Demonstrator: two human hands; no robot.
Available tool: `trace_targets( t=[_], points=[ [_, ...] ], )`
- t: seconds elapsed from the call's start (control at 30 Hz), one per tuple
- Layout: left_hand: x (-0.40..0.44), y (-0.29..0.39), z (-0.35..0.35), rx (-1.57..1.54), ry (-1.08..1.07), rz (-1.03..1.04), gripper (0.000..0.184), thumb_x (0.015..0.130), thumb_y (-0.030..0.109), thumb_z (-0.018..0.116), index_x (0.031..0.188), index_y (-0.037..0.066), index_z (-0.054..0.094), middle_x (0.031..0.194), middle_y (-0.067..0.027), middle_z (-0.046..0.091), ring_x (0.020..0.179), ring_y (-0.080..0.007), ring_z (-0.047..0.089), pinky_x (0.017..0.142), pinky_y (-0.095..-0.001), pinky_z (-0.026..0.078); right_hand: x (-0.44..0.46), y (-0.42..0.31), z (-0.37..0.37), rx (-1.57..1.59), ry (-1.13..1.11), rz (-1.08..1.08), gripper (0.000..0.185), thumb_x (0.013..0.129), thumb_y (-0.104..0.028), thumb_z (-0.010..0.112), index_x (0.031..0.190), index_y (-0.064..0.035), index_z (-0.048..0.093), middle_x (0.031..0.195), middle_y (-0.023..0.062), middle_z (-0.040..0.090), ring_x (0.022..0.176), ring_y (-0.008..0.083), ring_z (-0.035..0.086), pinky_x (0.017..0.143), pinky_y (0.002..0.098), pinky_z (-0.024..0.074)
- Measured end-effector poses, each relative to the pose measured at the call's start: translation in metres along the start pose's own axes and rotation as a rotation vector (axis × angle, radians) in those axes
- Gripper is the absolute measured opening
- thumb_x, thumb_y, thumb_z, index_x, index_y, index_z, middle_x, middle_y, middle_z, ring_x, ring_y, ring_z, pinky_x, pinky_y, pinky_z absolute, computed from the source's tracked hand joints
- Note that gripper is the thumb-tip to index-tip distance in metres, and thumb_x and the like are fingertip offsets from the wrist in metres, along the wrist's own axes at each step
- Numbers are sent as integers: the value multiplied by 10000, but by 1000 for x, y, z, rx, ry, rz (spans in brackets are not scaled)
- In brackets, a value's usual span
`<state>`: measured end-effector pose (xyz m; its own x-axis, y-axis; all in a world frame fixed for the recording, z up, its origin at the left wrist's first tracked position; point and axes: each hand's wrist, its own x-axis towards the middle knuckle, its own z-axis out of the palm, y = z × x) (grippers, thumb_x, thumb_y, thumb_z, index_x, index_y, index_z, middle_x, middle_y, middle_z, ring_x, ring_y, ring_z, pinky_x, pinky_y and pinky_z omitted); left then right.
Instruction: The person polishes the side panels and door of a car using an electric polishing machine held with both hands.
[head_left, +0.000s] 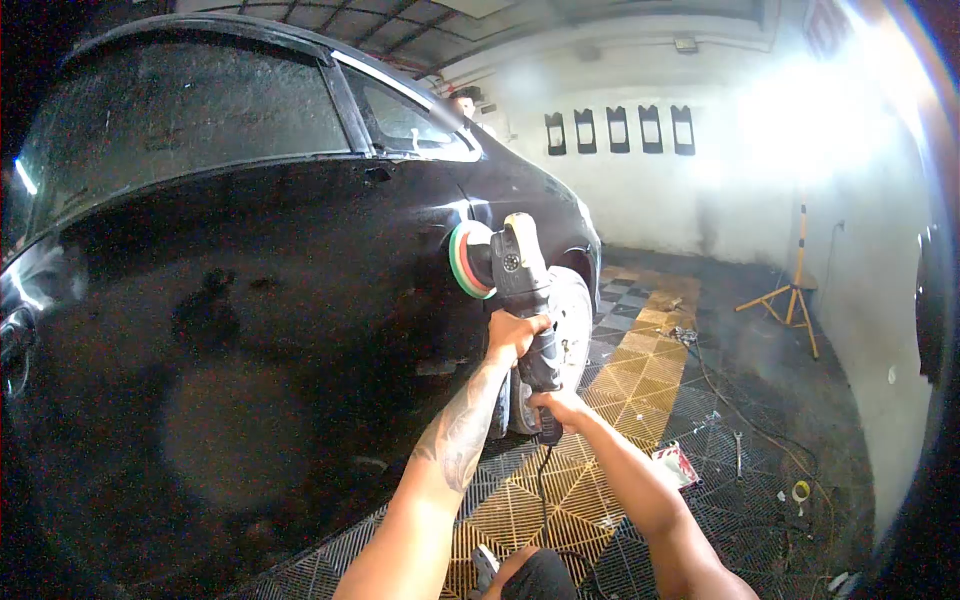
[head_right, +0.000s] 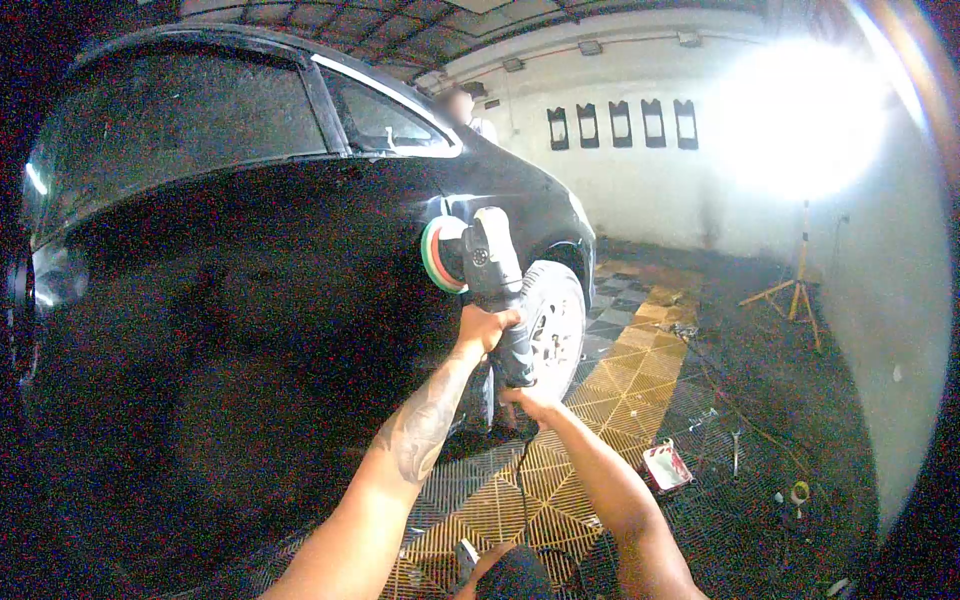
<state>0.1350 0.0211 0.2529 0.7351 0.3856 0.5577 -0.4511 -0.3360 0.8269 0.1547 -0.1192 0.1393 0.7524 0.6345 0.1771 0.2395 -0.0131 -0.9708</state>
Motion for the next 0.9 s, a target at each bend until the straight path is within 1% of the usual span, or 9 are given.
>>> trace_targets(
  t=[0.07, 0.1, 0.13, 0.23, 0.33, 0.47, 0.6, 0.8, 0.9],
  points=[
    [7, 8, 1, 5, -6, -50, 413, 666, 198, 843, 952, -84, 746, 959, -168, 760, 824, -233, 722, 773, -368, 558, 15, 13, -5, 55, 67, 63, 136, 799, -137, 693, 832, -6, 685, 698, 75, 653, 548, 178, 605, 520, 345, 510],
    [11, 13, 2, 14, -9, -104, 426, 648, 228, 859, 944, -62, 760, 954, -163, 766, 853, -224, 729, 804, -355, 557, 24, 12, -14, -14, -24, 77, 135, 818, -141, 677, 817, -7, 690, 696, 67, 657, 557, 172, 606, 539, 331, 498],
    [34, -7, 7, 29, 1, -85, 449, 649, 259, 860, 904, -93, 749, 908, -178, 761, 809, -227, 728, 762, -358, 557, 55, 44, -22, -66, 106, 25, 156, 842, -162, 662, 801, -14, 695, 690, 68, 659, 574, 168, 609, 554, 323, 488],
    [35, 35, 6, 108, 51, -80, 495, 635, 303, 856, 862, -121, 737, 866, -197, 755, 765, -217, 720, 710, -362, 552, 31, -27, -27, -31, -84, 39, 145, 812, -196, 691, 852, -57, 691, 771, 35, 656, 619, 166, 577, 567, 323, 475],
    [46, 34, 6, 56, 10, -109, 480, 643, 289, 855, 861, -122, 736, 867, -201, 754, 763, -224, 721, 706, -363, 550, 37, -22, -28, 116, -157, 88, 143, 814, -189, 684, 872, -59, 688, 766, 36, 654, 627, 164, 580, 565, 318, 472],
    [27, 35, 0, 100, 40, -84, 476, 648, 281, 858, 881, -116, 739, 884, -201, 756, 775, -236, 727, 729, -362, 553, 35, -16, -22, -31, -49, 169, 144, 813, -205, 690, 811, -61, 675, 778, 46, 666, 650, 156, 596, 579, 303, 482],
    [24, -10, 1, 13, 16, -58, 479, 644, 270, 867, 937, -89, 747, 928, -200, 757, 828, -241, 732, 773, -370, 563, 19, 2, -15, -8, -72, 77, 193, 793, -224, 719, 830, -36, 705, 730, 51, 675, 601, 185, 607, 591, 335, 507],
    [30, -1, 8, 3, -1, -76, 493, 631, 302, 862, 911, -88, 751, 908, -196, 759, 813, -241, 732, 766, -380, 562, 31, 10, -24, -78, 40, 36, 146, 791, -157, 713, 837, -20, 689, 683, 75, 646, 545, 176, 605, 509, 335, 489],
    [48, 9, 9, 64, 24, -47, 505, 619, 314, 853, 891, -99, 746, 895, -200, 758, 803, -247, 731, 754, -384, 558, 29, -23, -25, 140, -81, 146, 135, 798, -168, 711, 804, -42, 665, 658, 64, 622, 525, 172, 589, 513, 323, 498]
  ],
)
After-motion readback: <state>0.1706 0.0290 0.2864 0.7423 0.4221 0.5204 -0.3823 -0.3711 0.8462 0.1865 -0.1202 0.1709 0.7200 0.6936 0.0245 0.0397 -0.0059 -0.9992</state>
